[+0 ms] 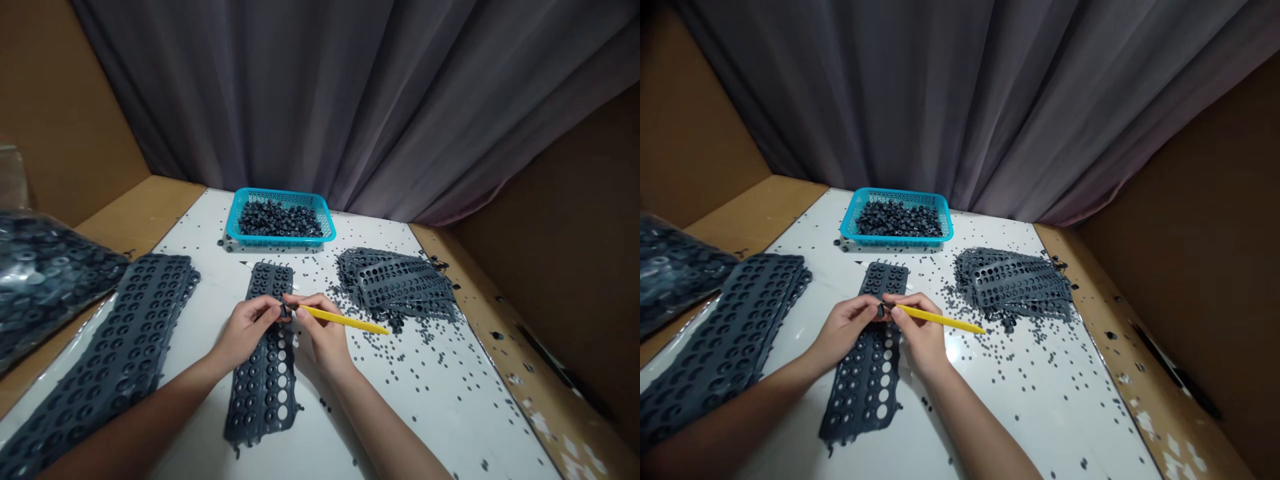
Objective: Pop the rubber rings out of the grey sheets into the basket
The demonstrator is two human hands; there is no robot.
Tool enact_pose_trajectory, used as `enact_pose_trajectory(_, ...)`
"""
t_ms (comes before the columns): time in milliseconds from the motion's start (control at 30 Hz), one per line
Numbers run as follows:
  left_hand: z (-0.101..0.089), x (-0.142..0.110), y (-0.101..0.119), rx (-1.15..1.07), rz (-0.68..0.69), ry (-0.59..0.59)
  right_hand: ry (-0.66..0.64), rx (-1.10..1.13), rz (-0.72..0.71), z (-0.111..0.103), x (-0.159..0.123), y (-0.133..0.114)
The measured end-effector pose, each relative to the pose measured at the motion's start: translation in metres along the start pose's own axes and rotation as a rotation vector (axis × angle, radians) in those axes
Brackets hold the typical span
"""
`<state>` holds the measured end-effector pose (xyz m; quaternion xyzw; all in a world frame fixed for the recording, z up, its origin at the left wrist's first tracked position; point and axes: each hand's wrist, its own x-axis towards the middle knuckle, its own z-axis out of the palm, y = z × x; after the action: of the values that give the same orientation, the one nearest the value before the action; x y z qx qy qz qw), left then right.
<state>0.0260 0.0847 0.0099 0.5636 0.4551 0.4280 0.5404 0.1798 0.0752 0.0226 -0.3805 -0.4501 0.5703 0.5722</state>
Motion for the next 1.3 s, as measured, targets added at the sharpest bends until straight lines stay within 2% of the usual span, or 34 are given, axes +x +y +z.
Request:
enact_pose_trajectory(200, 0.0, 0.0, 0.0, 0.046, 0.022, 0.013, -0.001, -0.082, -0.018, 0.004, -0.002, -0.006)
enact_pose_trajectory(567, 0.002, -0.001, 0.001, 0.039, 0.026, 0.007, 0.011, -0.178, -0.085, 0.002, -0.003, -0.002)
enact_pose_trajectory(833, 0.002, -0.001, -0.002, 0.045, 0.048, -0.031, 0.011, -0.491, -0.322, -0.003, -0.002, 0.001)
enact_pose_trajectory(967, 0.003, -0.001, -0.001, -0.087, 0.003, -0.012, 0.13, -0.51, -0.228, -0.015, 0.009, 0.007)
enact_pose_trajectory(1100, -0.002, 0.009, -0.006, -0.499, -0.163, 0.13, 0.241, -0.469, -0.115, -0.031, 0.021, 0.018)
enact_pose_trajectory(1167, -0.007, 0.018, -0.008, -0.635, -0.233, 0.202, 0.259, -0.444, -0.041, -0.035, 0.025, 0.024)
enact_pose_trajectory(1233, -0.011, 0.025, -0.008, -0.58, -0.269, 0.244, 0.223, -0.4, 0.031, -0.036, 0.026, 0.029)
enact_pose_trajectory(1300, -0.01, 0.024, -0.002, -0.277, -0.232, 0.204, 0.17, -0.376, 0.074, -0.034, 0.025, 0.033)
